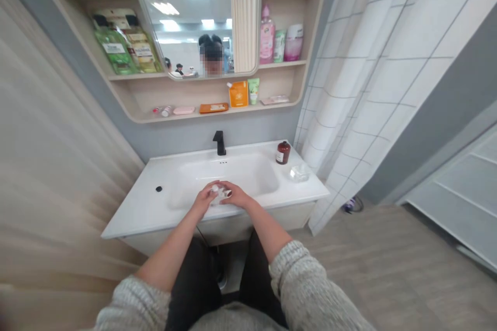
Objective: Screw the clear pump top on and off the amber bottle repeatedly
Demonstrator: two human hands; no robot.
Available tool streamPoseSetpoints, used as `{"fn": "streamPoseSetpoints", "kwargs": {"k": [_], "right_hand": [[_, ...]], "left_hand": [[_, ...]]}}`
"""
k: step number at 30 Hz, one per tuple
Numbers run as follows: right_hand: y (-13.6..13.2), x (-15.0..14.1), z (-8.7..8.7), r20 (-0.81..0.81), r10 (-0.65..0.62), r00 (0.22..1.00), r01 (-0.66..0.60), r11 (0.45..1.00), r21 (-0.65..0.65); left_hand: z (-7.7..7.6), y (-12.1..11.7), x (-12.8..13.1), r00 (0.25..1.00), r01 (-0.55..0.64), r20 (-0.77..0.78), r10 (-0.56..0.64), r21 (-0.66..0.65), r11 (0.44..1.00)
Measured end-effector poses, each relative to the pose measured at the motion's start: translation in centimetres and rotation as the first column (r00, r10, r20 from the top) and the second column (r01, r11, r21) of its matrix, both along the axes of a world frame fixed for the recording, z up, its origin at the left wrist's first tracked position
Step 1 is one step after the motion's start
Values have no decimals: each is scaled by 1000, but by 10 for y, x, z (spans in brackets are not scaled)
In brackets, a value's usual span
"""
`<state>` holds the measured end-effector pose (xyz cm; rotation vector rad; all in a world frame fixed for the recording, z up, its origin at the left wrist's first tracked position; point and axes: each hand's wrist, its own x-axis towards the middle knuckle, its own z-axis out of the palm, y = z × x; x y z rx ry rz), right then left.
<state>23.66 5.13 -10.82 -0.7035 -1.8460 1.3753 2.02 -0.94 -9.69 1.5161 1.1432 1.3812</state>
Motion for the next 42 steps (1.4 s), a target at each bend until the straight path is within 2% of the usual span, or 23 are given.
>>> {"fn": "streamPoseSetpoints", "kwargs": {"k": [4, 10, 16, 18, 24, 28, 30, 34, 39, 42], "right_hand": [[-1, -2, -1, 22, 11, 1000, -12, 1000, 24], [-6, -3, 1, 20, 11, 1000, -12, 1000, 13], [-5, 0, 4, 37, 26, 999, -25, 1000, -18], [-4, -1, 2, 42, 27, 999, -26, 1000, -15], [-3, -4, -8, 79, -22, 997, 17, 998, 63], [-1, -3, -9, 70, 7, 997, -11, 998, 55], [0, -2, -10, 59, 2, 998, -4, 999, 34], [1, -1, -10, 55, -54, 997, 54, 998, -8], [0, -1, -7, 53, -41, 998, 42, 999, -19], [-1, -2, -5, 61, -57, 996, 59, 998, -26]], "left_hand": [[5, -4, 6, 996, -75, -47, 75, 8, 997], [10, -9, 8, 991, -131, -8, 131, -11, 991], [10, -10, 3, 992, 17, 124, -14, -17, 1000], [8, -9, 2, 992, 25, 124, -21, -27, 999], [-1, -2, 9, 971, -152, 167, 170, -115, 982], [-1, -3, 7, 956, -15, 289, 46, -110, 994], [-1, -4, 3, 946, 18, 323, 20, -112, 994], [-3, -3, -2, 951, -71, 295, 97, -98, 993], [-4, -1, -2, 963, -26, 263, 54, -108, 994], [-5, 0, -2, 972, -89, 211, 105, -80, 993]]}}
